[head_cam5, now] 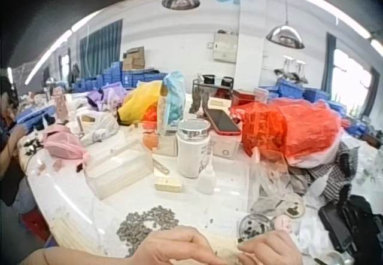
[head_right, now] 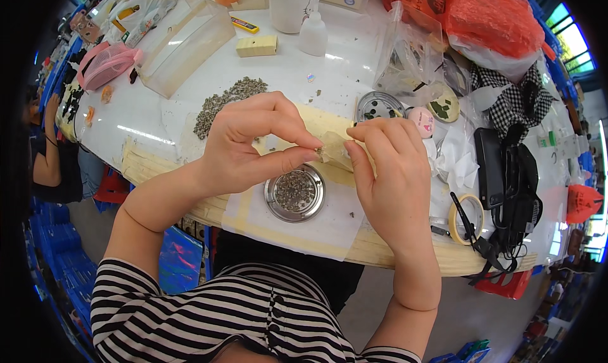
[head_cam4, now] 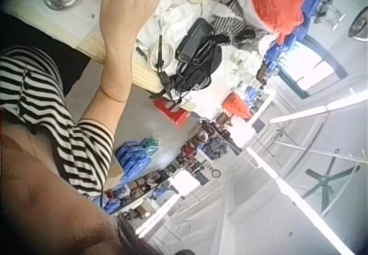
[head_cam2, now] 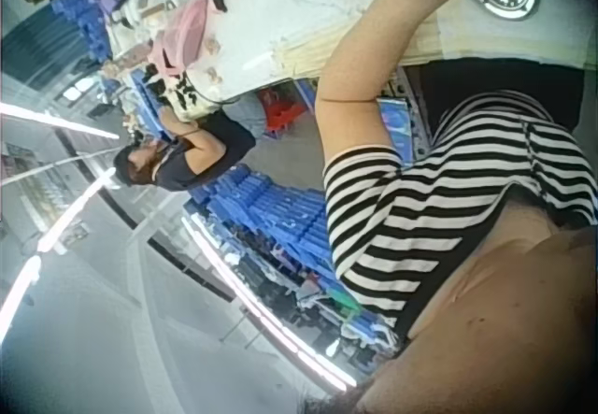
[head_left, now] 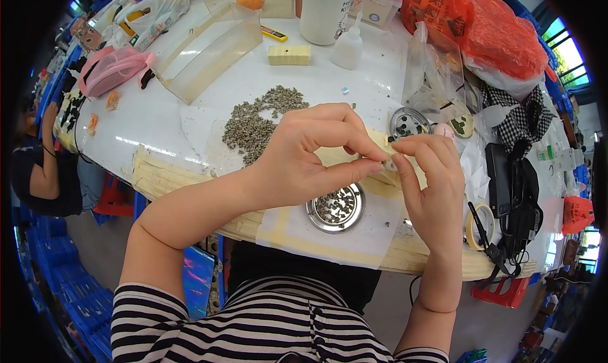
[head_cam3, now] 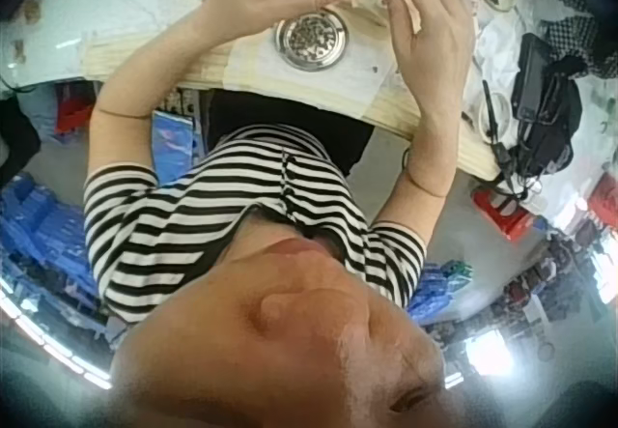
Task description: The person places small silver-colored components onto a beige base using a thin wire, then picks up and positions a small green component.
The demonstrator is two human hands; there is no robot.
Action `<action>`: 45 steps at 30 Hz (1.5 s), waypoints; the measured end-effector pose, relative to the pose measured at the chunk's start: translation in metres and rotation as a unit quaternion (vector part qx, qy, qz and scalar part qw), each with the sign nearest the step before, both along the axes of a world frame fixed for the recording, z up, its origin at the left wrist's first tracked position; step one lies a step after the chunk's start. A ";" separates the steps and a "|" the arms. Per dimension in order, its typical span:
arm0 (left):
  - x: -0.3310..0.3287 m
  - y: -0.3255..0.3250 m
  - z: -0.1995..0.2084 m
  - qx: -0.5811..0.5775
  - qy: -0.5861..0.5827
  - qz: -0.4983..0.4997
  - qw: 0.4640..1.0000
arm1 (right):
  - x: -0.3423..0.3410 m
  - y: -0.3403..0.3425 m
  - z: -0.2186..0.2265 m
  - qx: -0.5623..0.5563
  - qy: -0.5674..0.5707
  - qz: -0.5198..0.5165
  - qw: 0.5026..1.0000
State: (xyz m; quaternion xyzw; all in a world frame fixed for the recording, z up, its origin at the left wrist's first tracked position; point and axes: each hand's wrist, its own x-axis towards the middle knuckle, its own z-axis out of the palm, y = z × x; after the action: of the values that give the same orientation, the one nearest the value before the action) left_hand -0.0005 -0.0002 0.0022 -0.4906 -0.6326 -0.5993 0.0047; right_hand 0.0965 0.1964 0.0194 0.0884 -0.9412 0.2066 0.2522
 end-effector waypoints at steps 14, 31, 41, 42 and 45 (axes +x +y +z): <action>0.001 0.000 -0.001 0.015 0.042 0.010 0.999 | 0.006 -0.011 0.001 -0.328 -0.055 0.109 0.937; 0.000 -0.001 0.002 0.011 0.104 0.068 0.992 | 0.006 -0.014 0.002 -0.162 0.100 0.081 0.978; -0.001 -0.002 -0.001 0.023 0.106 0.040 0.993 | 0.007 -0.018 -0.006 -0.362 -0.042 0.117 0.924; 0.000 -0.002 -0.001 0.022 0.106 0.040 0.993 | 0.007 -0.019 -0.006 -0.390 -0.052 0.119 0.912; 0.000 -0.001 0.001 0.018 0.111 0.046 0.993 | 0.008 -0.016 -0.007 -0.393 -0.046 0.115 0.911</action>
State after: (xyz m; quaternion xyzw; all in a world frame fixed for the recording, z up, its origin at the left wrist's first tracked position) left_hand -0.0002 -0.0017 0.0031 -0.5242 -0.6393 -0.5515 0.1111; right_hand 0.1048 0.1799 0.0129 0.0805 -0.7780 0.5910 0.1974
